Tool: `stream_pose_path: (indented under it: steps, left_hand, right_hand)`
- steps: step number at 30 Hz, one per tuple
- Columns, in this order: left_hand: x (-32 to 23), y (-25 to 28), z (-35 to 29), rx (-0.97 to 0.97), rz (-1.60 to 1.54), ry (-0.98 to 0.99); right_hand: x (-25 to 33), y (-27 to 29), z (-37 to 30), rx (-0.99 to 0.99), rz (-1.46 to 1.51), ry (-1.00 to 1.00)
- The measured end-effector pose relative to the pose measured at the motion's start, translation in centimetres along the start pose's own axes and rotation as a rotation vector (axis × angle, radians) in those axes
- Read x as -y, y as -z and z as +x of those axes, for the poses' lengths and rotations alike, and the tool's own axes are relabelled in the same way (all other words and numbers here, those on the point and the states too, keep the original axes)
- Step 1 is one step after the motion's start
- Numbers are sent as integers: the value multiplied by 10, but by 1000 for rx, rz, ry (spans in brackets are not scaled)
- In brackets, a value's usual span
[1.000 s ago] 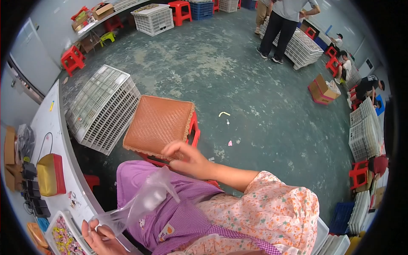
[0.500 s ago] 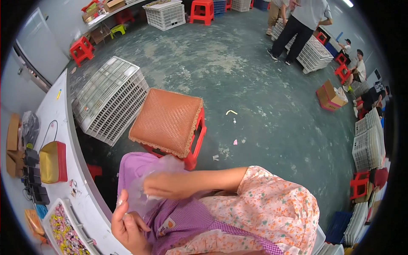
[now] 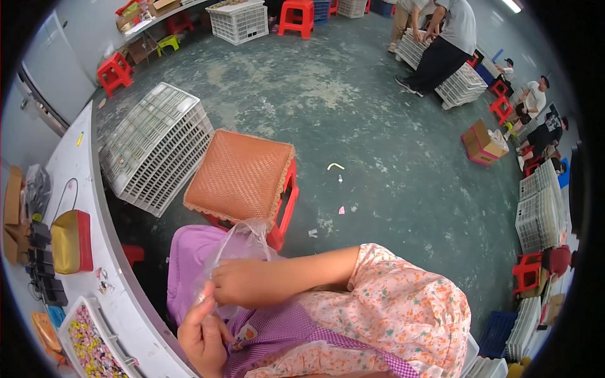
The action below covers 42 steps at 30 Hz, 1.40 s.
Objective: Packaging small blister-packed items and cotton into white plastic bottles and sealing them.
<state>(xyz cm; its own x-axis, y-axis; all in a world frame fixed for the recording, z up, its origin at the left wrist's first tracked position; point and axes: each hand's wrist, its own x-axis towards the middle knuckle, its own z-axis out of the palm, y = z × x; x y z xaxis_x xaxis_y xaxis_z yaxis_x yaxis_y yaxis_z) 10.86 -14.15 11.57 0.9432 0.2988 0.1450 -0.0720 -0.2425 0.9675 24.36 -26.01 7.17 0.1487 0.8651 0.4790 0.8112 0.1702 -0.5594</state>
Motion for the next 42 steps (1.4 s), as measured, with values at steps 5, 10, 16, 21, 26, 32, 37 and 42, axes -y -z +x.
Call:
stream_pose_path:
  steps: [5, 10, 16, 21, 26, 32, 37, 42]
  left_hand:
    - [1, 2, -3, 77, -112, -45]
    - [6, 6, -3, 82, -121, -37]
    - [11, 8, 1, 94, -144, -32]
    - [9, 8, 1, 86, -125, -33]
    - [8, 6, 2, 96, -131, -48]
    - [5, 5, 2, 85, -108, -41]
    - [13, 8, 0, 68, -119, -42]
    - [3, 3, 1, 66, -89, -41]
  right_hand:
    - [-21, -30, 1, 74, 117, -174]
    - [-44, -58, -11, 68, -85, -245]
    - [-46, -64, -11, 229, -64, -411]
    - [-44, -65, -11, 207, -89, -397]
    - [-46, -70, -14, 226, -106, -390]
    - [-47, -71, -11, 322, -82, -425]
    - [-49, -74, -13, 299, -108, -385]
    - [-48, -73, -14, 300, -119, -369]
